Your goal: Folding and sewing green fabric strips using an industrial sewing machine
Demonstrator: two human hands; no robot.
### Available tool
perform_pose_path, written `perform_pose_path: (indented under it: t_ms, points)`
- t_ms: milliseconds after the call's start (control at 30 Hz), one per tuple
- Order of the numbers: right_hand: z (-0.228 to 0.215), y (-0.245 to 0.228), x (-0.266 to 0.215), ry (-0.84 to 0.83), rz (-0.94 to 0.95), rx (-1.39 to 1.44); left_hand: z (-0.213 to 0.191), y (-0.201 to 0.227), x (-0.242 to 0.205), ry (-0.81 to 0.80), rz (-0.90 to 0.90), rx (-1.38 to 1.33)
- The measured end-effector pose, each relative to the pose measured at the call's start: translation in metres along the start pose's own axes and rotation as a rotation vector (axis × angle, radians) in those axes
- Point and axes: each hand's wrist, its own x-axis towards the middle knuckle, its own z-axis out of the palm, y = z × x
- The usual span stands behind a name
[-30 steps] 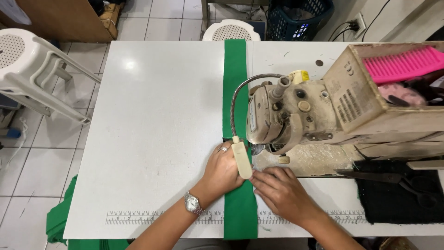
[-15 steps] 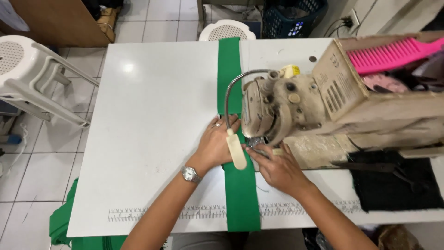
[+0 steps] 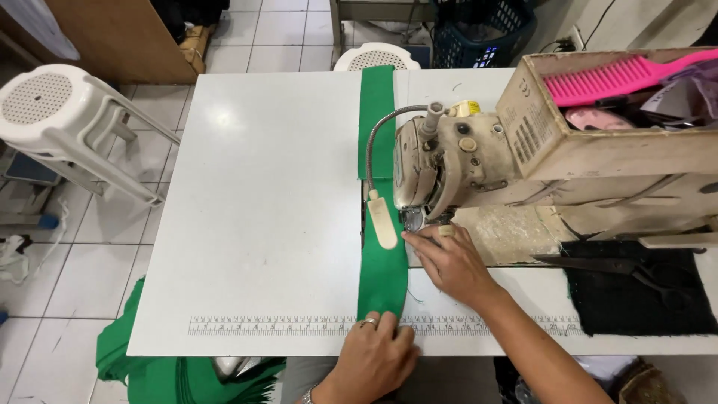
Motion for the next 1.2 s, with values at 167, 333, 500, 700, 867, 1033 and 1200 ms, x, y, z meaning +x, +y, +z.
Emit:
perform_pose_path:
  t_ms: [167, 333, 500, 700, 867, 1033, 1200]
  points:
    - [0.001, 0.001, -0.004, 0.015, -0.015, 0.035, -0.033, 0.002, 0.007, 0.241, -0.044, 0.154]
    - [-0.007, -0.012, 0.004, 0.059, -0.133, 0.184, -0.063, -0.001, 0.015, 0.384, 0.035, 0.184]
    - [-0.039, -0.042, 0.012, 0.176, -0.394, 0.231, -0.077, -0.006, 0.024, 0.424, 0.167, 0.066]
    - [-0.077, -0.068, 0.014, 0.243, -0.508, 0.154, -0.069, -0.009, 0.029, 0.364, 0.316, -0.159]
    - [-0.065, -0.070, -0.008, 0.277, -0.504, 0.118, -0.090, -0.010, 0.055, 0.342, 0.147, -0.488]
    - [-0.042, -0.072, -0.021, 0.164, -0.432, 0.077, -0.034, -0.047, 0.064, 0.087, 0.203, -0.300]
    - [-0.030, -0.058, -0.013, 0.122, -0.303, 0.023, -0.011, -0.064, 0.066, 0.125, 0.224, 0.071]
